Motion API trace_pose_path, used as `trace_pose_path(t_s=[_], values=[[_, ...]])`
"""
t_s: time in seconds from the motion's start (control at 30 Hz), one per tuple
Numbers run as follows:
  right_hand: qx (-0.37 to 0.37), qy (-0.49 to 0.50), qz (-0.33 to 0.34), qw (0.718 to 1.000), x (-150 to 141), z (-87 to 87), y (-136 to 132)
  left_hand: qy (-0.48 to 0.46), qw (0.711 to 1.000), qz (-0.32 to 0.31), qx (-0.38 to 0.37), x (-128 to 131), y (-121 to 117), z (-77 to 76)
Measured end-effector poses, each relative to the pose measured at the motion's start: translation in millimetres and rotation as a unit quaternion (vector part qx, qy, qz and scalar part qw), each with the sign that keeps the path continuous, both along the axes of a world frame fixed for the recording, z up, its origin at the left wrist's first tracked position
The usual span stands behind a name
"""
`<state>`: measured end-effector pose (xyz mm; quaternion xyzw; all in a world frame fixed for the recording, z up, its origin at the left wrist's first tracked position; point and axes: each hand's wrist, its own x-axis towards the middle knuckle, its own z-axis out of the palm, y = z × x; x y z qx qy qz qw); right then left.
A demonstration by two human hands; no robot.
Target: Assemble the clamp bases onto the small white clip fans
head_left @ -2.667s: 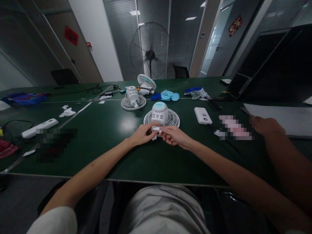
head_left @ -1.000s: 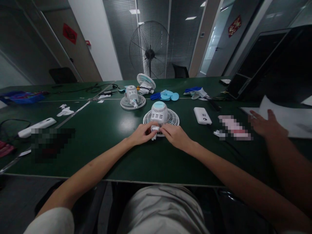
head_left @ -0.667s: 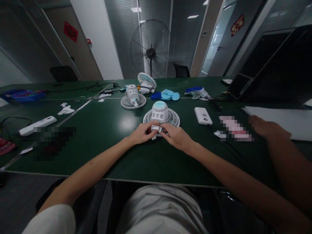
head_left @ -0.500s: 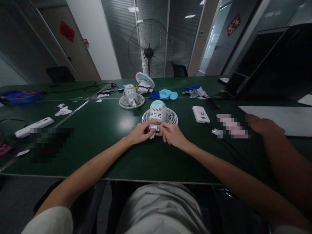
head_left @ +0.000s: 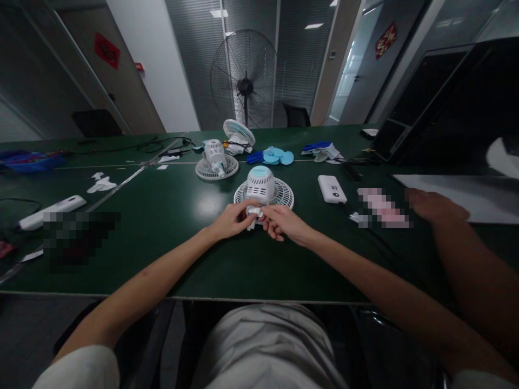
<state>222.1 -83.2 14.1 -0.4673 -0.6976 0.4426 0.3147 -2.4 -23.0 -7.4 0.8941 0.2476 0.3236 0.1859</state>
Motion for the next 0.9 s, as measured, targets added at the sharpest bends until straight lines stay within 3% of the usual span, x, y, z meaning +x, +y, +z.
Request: trace_pose_path(t_s=[0.07, 0.13, 0.2, 0.27, 0.33, 0.4, 0.47, 0.5, 0.57, 0.63, 0.7, 0.77, 0.83, 0.9], values=[[0.007, -0.009, -0.012, 1.000, 1.2, -0.3, -0.8, 0.002, 1.000, -0.002, -0.002, 0.3, 0.2, 0.3], [0.142, -0.079, -0.019, 0.987, 6.3, -0.1, -2.3, 0.002, 1.000, -0.002, -0.004, 0.4, 0.4, 0.7], [0.270, -0.159, -0.009, 0.950, 11.2, 0.0, -2.9, -0.001, 1.000, -0.003, -0.007, 0.5, 0.3, 1.0], [0.310, -0.192, 0.003, 0.931, 12.1, -0.8, -1.8, -0.006, 1.000, -0.003, -0.008, 0.6, -0.1, 1.4], [0.249, -0.148, 0.003, 0.957, 8.7, -2.8, 0.4, -0.007, 1.000, -0.004, -0.010, 0.7, -0.8, 2.2], [0.111, -0.068, 0.010, 0.991, 3.8, -5.2, 2.3, -0.003, 1.000, -0.009, -0.013, 0.8, -1.3, 3.5], [0.008, -0.021, 0.013, 1.000, 1.9, -6.7, 2.7, 0.002, 1.000, -0.015, -0.015, 0.7, -1.3, 4.9], [0.008, -0.024, 0.011, 1.000, 2.8, -6.7, 2.3, 0.004, 1.000, -0.017, -0.016, 0.6, -1.2, 5.4], [0.120, -0.076, -0.005, 0.990, 8.0, -5.3, 0.9, 0.005, 1.000, -0.017, -0.017, 0.5, -0.5, 5.7], [0.251, -0.151, -0.011, 0.956, 13.8, -3.2, 0.2, 0.000, 1.000, -0.016, -0.014, 0.5, 0.3, 5.0], [0.306, -0.187, -0.001, 0.934, 15.8, -2.2, 0.8, -0.004, 1.000, -0.015, -0.010, 0.6, 0.8, 3.7], [0.262, -0.150, 0.006, 0.953, 12.2, -3.1, 2.2, -0.004, 1.000, -0.014, -0.009, 0.8, 0.8, 2.9], [0.138, -0.077, 0.008, 0.987, 5.7, -5.0, 3.4, -0.002, 1.000, -0.017, -0.010, 0.8, 0.5, 2.9], [0.023, -0.031, 0.008, 0.999, 1.5, -6.0, 3.0, -0.001, 1.000, -0.019, -0.009, 0.8, 0.1, 3.7]])
